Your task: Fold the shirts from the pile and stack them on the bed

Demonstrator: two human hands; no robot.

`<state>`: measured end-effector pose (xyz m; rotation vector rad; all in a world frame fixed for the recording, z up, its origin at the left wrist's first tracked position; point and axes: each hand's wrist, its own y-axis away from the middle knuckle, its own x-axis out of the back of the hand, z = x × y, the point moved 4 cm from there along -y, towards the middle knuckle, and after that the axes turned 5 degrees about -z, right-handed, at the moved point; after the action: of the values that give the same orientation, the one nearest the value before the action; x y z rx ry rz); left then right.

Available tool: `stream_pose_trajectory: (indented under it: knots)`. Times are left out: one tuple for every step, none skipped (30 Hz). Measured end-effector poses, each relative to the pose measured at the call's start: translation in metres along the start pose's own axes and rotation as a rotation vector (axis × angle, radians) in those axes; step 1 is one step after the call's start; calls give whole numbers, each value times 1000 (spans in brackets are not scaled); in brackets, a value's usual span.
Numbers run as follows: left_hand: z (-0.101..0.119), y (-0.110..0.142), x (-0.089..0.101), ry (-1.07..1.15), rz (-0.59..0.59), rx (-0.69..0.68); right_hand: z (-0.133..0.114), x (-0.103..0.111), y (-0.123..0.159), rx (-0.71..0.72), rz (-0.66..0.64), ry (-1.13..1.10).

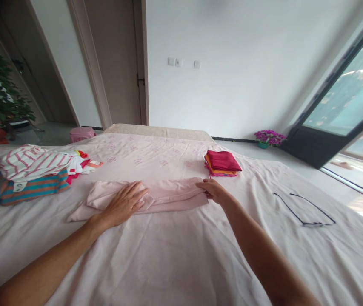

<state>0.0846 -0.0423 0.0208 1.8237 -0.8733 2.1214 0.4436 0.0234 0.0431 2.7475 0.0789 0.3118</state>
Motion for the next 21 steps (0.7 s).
stream_pose_trajectory:
  knots:
    - [0,0,0,2,6,0,-4,-3,0,31,-10,-25]
    - [0,0,0,3,9,1,-9,-8,2,71,-25,-56]
    - [0,0,0,2,9,1,-16,-14,4,123,-43,-86]
    - [0,0,-1,1,6,3,-24,-21,6,179,-55,-103]
    - [0,0,-1,-3,-1,4,-31,-29,9,233,-46,-97]
    - [0,0,-2,-7,-9,6,-39,-37,11,286,-19,-69]
    - [-1,-1,-3,-11,-17,8,-46,-46,13,331,27,-16]
    - [-1,-1,-4,-13,-25,9,-52,-55,14,371,74,50]
    - [-1,-1,-4,-14,-29,11,-57,-65,15,403,101,121]
    - [-2,-1,-5,-12,-29,14,-60,-77,14,428,111,188]
    - [-2,-1,-6,-9,-26,17,-62,-89,13,448,104,247]
    - [-2,0,-6,-5,-21,21,-62,-100,11,462,91,299]
    - [-3,0,-6,-3,-17,24,-62,-111,9,470,80,344]
    - [-3,0,-6,-1,-13,27,-60,-121,7,474,71,386]
    - [-3,0,-6,2,-13,28,-58,-130,5,472,64,425]
    - [-3,0,-6,4,-14,26,-55,-138,4,470,58,462]
    - [-3,0,-6,7,-16,24,-53,-144,3,465,51,497]
    - [-3,0,-6,10,-16,21,-51,-150,2,462,43,527]
    - [-3,0,-7,12,-16,18,-49,-154,3,460,34,554]
    - [-3,0,-7,14,-15,16,-48,-158,3,462,25,574]
    - [-4,0,-7,14,-14,16,-47,-160,4,466,17,584]
